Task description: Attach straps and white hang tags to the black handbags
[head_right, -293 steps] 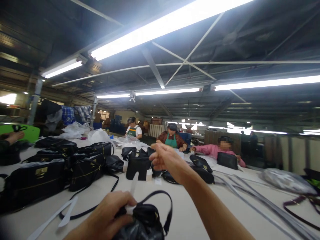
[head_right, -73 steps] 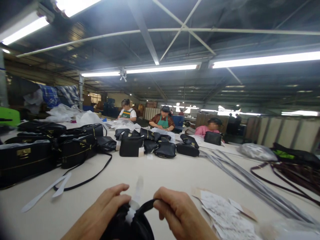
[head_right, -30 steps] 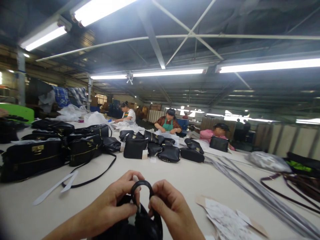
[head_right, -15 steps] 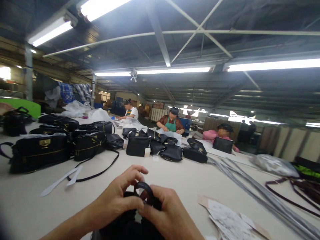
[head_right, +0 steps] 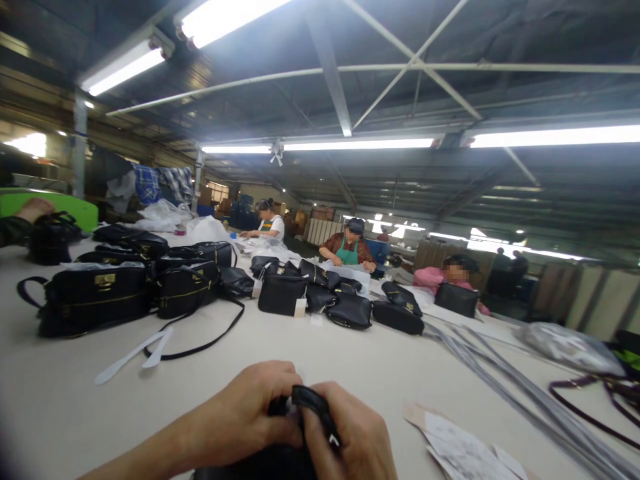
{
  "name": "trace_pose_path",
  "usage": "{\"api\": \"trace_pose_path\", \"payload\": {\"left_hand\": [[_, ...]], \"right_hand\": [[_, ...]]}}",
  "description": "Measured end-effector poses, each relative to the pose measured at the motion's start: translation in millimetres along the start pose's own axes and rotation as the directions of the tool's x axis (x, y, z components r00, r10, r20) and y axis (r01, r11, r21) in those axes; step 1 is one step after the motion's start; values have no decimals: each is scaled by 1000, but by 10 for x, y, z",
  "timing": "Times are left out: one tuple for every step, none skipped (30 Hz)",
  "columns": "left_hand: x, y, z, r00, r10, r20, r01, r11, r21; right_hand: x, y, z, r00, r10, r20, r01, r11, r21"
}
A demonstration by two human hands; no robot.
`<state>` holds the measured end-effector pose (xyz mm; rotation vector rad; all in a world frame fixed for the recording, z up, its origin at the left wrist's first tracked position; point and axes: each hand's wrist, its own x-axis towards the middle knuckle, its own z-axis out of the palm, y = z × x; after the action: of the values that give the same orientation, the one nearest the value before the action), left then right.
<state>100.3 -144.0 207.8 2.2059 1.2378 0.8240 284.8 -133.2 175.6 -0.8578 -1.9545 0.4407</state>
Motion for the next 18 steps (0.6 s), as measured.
{"api": "trace_pose_path", "payload": {"left_hand": [[5,-6,17,1000,5,3,-5,1000,8],[7,-13,28,1000,0,6,0,1000,11],[5,-20,35,1000,-13,9,13,1000,12],[2,-27,39,1000,-28,9,28,1000,13],[-2,-33,42,999,-41,8,41,999,15],[-4,-39,44,999,-52,10,52,999,14],[-6,-43,47,998,-59,11,59,998,12],[-6,-45,50,998,-61,12,61,998,11],[-6,-46,52,998,-60,13,60,998,15],[-5,-45,53,998,-59,17,59,998,21],[-5,-42,51,998,-58,24,57,998,27],[-5,-37,45,998,-54,27,53,998,26],[-5,-31,36,999,-47,22,46,999,8],[-4,-25,23,999,-37,7,37,999,-38],[-2,-19,8,999,-37,-14,35,993,-109],[2,-13,-5,998,-45,-35,37,979,-201],[9,-9,-17,998,-49,-48,32,951,-307],[16,-7,-24,998,-36,-47,13,908,-418]], "right_hand": [[-8,3,1,999,31,-27,-30,999,16],[-13,16,-4,995,82,-59,-79,996,43],[-15,39,-14,985,148,-94,-140,986,84],[-14,70,-31,967,219,-126,-201,969,140],[-10,106,-53,947,283,-153,-251,947,201],[-1,142,-80,927,329,-177,-280,925,256],[13,174,-112,913,353,-207,-284,911,301],[33,196,-145,903,358,-236,-271,903,332],[61,204,-178,901,355,-251,-259,901,348],[95,195,-209,909,346,-232,-255,902,349],[137,167,-235,925,332,-185,-257,905,340],[184,121,-255,943,310,-119,-260,911,320],[235,60,-267,960,279,-41,-256,923,289],[288,-11,-271,970,239,31,-239,936,258],[341,-86,-267,976,200,87,-215,947,237],[390,-161,-258,977,168,130,-194,953,231],[432,-227,-244,974,147,171,-186,953,241],[465,-281,-228,966,138,218,-194,945,264]]}}
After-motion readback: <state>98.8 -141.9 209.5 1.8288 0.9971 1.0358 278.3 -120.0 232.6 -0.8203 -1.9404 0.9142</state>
